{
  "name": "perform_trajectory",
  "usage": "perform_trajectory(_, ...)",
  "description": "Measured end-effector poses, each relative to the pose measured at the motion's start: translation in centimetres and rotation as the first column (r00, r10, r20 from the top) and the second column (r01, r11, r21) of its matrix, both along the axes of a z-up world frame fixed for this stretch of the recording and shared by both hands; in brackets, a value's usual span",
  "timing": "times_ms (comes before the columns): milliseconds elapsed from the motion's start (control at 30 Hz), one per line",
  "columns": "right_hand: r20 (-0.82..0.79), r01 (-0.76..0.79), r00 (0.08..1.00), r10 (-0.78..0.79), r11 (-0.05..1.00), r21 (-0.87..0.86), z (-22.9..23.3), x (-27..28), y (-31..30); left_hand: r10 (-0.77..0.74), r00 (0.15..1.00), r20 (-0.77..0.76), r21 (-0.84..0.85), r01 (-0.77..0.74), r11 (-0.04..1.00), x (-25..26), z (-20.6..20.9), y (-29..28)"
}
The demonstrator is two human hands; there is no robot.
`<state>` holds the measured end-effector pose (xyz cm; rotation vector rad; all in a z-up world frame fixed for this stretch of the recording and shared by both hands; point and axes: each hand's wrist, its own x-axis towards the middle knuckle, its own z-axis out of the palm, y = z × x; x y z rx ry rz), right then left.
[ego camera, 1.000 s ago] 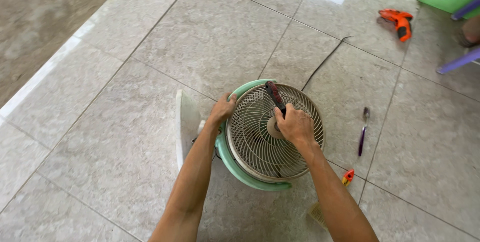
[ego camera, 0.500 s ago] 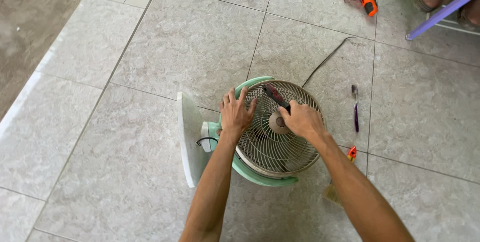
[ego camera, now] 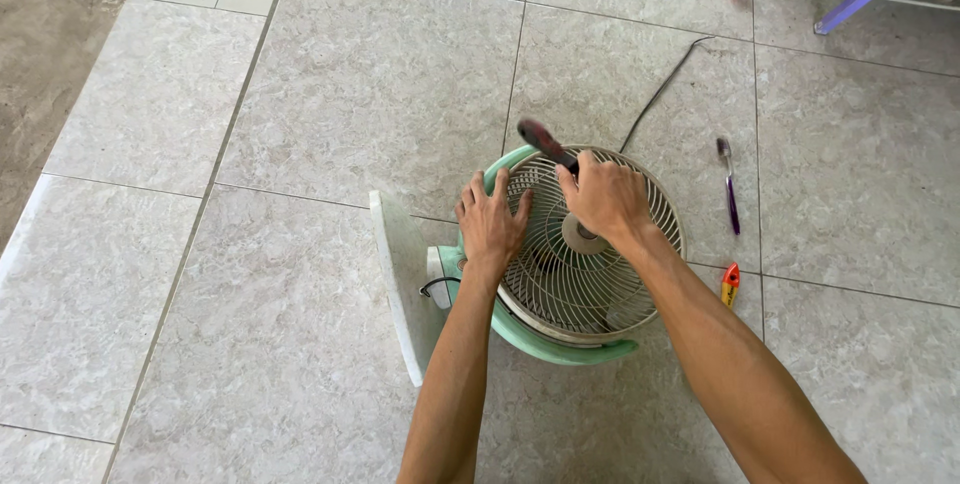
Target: The person disassembles a light green pedestal fan using a screwdriver and a brush. They remove the front grille, unscrew the rear housing, and detach the fan head from the stand.
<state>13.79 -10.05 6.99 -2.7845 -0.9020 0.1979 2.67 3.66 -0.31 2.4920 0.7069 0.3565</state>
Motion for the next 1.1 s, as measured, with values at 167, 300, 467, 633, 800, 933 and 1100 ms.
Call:
perform_trajectory(167,-0.058,-0.018,0.998,0.01,0.99,-0.14,1.2,-0.7,0.8,-0.007,1.0,0.0,-0.013,0.007,1.0,-0.1,-0.1,0.1)
perform_trajectory(300,-0.111,0.101,0.988,-0.106,0.993,-0.055,1.5,-1.2,1.1,-0.022,1.0,-0.008,-0.03,0.022,0.999,-0.2,0.1,0.3)
perform_trajectory(467,-0.097,0.029,0.994,-0.058,0.958,-0.285,1.1,-1.2,1.3,-0.07,0.996,-0.057,-0.008,0.07,0.998,-0.5,-0.4,0.4)
perform_trajectory(633,-0.057,0.012,0.998,-0.027,0.969,-0.246,2.6,-2.1,0.8,-0.132,0.979,-0.157,-0.046,0.127,0.991,-1.9,-0.1,1.0)
perform_trajectory(800,-0.023,-0.021,1.0,0.017,0.986,-0.163,3.9,-2.8,0.6,-0.103,0.967,-0.235,0.022,0.111,0.994,-3.8,1.0,0.6)
perform_trajectory(933,-0.101,0.048,0.994,-0.036,0.992,0.115,2.7,-3.2,1.1,-0.074,0.969,-0.236,0.085,0.097,0.992,-4.9,1.1,-0.1)
perform_trajectory(1100,-0.08,-0.135,0.99,0.118,0.957,-0.255,0.3,-3.9,1.8,-0.065,0.961,-0.268,0.06,0.084,0.995,-6.4,1.4,0.0)
